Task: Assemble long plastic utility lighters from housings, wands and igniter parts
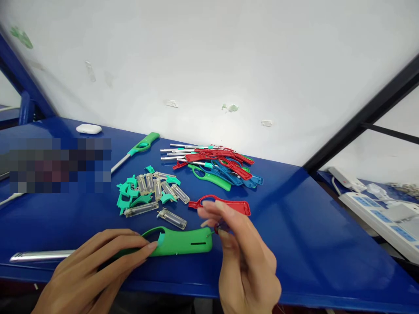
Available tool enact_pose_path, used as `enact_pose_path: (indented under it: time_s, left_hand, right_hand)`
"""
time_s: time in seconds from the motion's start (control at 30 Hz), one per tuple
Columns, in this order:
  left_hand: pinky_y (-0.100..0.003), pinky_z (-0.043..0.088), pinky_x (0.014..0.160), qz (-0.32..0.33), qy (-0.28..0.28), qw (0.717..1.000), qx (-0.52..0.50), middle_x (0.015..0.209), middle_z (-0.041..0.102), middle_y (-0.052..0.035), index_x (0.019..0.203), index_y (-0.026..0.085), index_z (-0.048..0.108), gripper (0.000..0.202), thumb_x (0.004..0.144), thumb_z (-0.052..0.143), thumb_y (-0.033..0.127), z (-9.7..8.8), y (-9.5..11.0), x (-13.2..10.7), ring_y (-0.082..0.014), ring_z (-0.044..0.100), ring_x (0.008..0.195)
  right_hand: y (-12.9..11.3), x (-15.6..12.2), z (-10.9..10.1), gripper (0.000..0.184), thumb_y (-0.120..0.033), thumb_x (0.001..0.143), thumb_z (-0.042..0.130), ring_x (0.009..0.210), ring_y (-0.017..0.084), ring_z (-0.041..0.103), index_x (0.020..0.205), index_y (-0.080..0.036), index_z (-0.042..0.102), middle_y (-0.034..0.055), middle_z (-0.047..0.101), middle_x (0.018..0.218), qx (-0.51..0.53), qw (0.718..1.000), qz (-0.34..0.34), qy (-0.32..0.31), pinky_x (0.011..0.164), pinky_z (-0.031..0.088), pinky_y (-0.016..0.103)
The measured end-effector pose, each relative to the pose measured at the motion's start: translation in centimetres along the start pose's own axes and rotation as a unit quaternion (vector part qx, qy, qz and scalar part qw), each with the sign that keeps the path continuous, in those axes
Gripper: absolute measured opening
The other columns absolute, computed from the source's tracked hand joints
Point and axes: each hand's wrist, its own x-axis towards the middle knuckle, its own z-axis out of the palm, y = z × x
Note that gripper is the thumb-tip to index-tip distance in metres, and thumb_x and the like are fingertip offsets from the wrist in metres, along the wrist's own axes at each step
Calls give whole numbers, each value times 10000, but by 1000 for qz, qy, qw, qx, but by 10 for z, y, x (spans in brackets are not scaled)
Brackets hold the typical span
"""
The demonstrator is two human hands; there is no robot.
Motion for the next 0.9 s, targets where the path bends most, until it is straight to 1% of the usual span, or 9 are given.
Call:
enact_pose_path:
  time_s: [0.13, 0.27, 0.33, 0.4, 0.5, 0.6, 0.67, 0.8, 0.9]
  left_hand:
    - [-285, 440, 982, -16, 2, 1000, -18, 1161, 739, -5, 1293, 233, 720, 455, 994, 480, -13, 2, -1, -3, -174, 582, 1117]
    - [-276, 440, 964, -5, 6, 1000, -13, 1127, 745, -7, 1258, 219, 734, 454, 978, 474, -25, 0, 0, 0, -171, 586, 1091]
    - [-272, 442, 949, -1, 6, 1000, -9, 1114, 747, -4, 1249, 218, 737, 456, 972, 471, -28, -1, 1, 1, -168, 589, 1076]
    - [-277, 441, 954, -3, 4, 1000, -8, 1121, 747, -2, 1260, 224, 734, 458, 981, 466, -22, -2, 1, 1, -168, 590, 1080]
    - [-286, 443, 959, -8, -3, 1000, -11, 1138, 744, -3, 1271, 229, 730, 463, 983, 467, -20, -1, 1, -2, -172, 592, 1089]
    - [-287, 448, 944, -12, 1, 1000, -13, 1134, 744, -4, 1268, 231, 731, 465, 976, 472, -23, 0, 1, -3, -175, 591, 1088]
    - [-288, 454, 937, -13, 3, 1000, -13, 1128, 746, -3, 1268, 233, 730, 463, 978, 472, -18, 0, 1, -2, -177, 590, 1084]
    - [-282, 465, 916, -9, 3, 1000, -9, 1109, 750, -4, 1243, 223, 738, 465, 961, 473, -34, -2, 3, 2, -173, 594, 1063]
    - [-288, 465, 924, -9, 6, 1000, -11, 1117, 750, -6, 1244, 224, 736, 469, 956, 473, -36, -2, 3, 1, -175, 595, 1071]
  right_hand:
    - [1, 3, -1, 492, 19, 873, 751, 812, 171, 705, 1259, -285, 768, -1, 744, 948, -15, 1000, -13, 16, 675, 601, 334]
    - [1, 4, -4, 517, -53, 1019, 583, 922, 181, 741, 1477, -289, 633, 46, 751, 1147, -14, 999, 51, -3, 768, 631, 368]
    - [2, 5, -4, 577, 19, 988, 575, 916, 172, 747, 1463, -303, 640, 30, 757, 1154, 8, 999, 31, -8, 765, 637, 359]
    - [2, 7, -4, 619, 80, 902, 656, 864, 165, 715, 1378, -313, 698, -2, 755, 1045, 21, 1000, -20, -8, 711, 625, 336]
    - [2, 8, -4, 593, 60, 843, 751, 846, 172, 658, 1301, -317, 732, -14, 721, 955, 14, 999, -40, -2, 684, 605, 323]
    - [0, 6, -5, 459, -24, 977, 627, 950, 197, 703, 1349, -284, 698, 41, 733, 1138, 18, 999, 22, -14, 729, 623, 354]
    - [-3, 6, -5, 462, 15, 1001, 540, 976, 196, 729, 1330, -270, 697, 46, 742, 1187, 40, 998, 36, -29, 736, 630, 353]
    - [-6, 10, -2, 499, 80, 906, 638, 820, 160, 703, 1226, -293, 724, -29, 755, 961, 114, 993, 2, -40, 645, 621, 306]
    - [-4, 11, -2, 544, 74, 853, 724, 807, 162, 668, 1236, -311, 730, -35, 742, 921, 97, 995, -10, -25, 633, 614, 308]
